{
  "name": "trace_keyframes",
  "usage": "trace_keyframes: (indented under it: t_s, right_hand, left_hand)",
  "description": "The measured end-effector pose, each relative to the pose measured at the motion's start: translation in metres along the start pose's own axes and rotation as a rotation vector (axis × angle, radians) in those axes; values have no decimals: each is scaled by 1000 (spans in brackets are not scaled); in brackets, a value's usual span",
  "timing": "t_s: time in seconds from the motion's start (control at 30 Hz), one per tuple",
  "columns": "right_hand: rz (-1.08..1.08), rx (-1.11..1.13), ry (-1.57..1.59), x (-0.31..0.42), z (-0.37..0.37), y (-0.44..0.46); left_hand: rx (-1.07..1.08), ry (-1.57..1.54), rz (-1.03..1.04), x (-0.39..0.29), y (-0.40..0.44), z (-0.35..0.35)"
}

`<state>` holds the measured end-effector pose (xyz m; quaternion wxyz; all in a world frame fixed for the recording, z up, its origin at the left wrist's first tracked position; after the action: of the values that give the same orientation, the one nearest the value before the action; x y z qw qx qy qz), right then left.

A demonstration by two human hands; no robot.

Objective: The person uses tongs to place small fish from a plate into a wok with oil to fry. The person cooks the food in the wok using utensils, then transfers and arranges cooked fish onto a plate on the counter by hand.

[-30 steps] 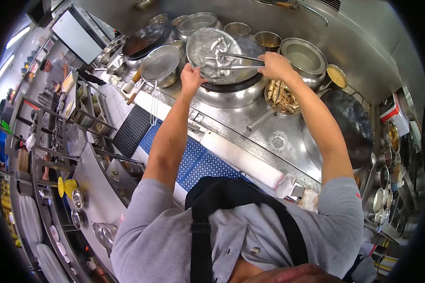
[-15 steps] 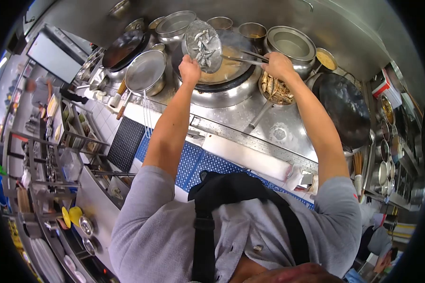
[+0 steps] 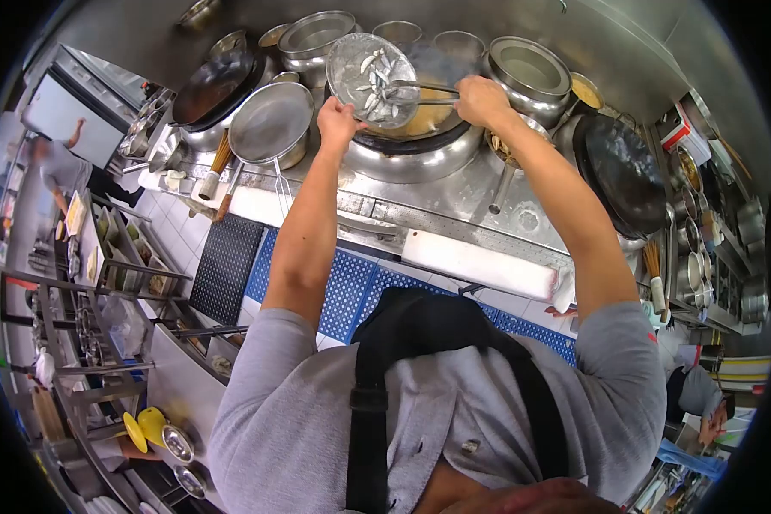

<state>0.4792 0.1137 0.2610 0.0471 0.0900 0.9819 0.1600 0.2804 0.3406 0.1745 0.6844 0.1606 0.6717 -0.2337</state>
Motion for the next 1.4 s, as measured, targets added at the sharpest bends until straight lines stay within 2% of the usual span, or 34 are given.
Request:
trace_keyframes:
  t_s: [0.13,0.33,0.43,0.6,0.7,0.87,1.0,1.17,1.27,1.4]
  right_hand:
    - [5,-1,-19,22,0,6]
    - [164,272,3,37,-20,-10]
    - [190,292,16,34,15,-12]
    - [201,198,72,47,-11,-11]
    - [168,157,86,39,-33,-1]
    - [39,92,83,41,-58,29]
    - [-30,77,24,30,-36,52]
    - [62,78,117,1,-15,57]
    - [67,-16,136,-22,2,57]
    - [181,-67,201,-75,19,60]
  left_hand:
    - [-23,-3,-56,-4,1,-26]
    - [-249,61,40,16,25,-63]
    - [-285,59,101,21,29,-77]
    - [-310,106,160,9,18,-87]
    - [-298,146,168,3,18,-90]
    - [-196,12,117,-4,16,-77]
    - [-102,-51,49,-7,15,-56]
    - [-26,-197,-17,-20,30,-37]
    - [-66,-114,0,-24,57,-11]
    - [-278,347,86,-41,97,17]
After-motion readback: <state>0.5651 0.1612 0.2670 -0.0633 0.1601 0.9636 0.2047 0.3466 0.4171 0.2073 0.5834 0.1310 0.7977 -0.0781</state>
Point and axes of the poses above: each hand's wrist, its own y-axis towards the middle knuckle, its own z-axis out of the palm, x = y × z, the point moved 3 cm from there along y, towards the middle knuckle, and after that the axes turned 14 degrees about -z, right-handed, at the moved point
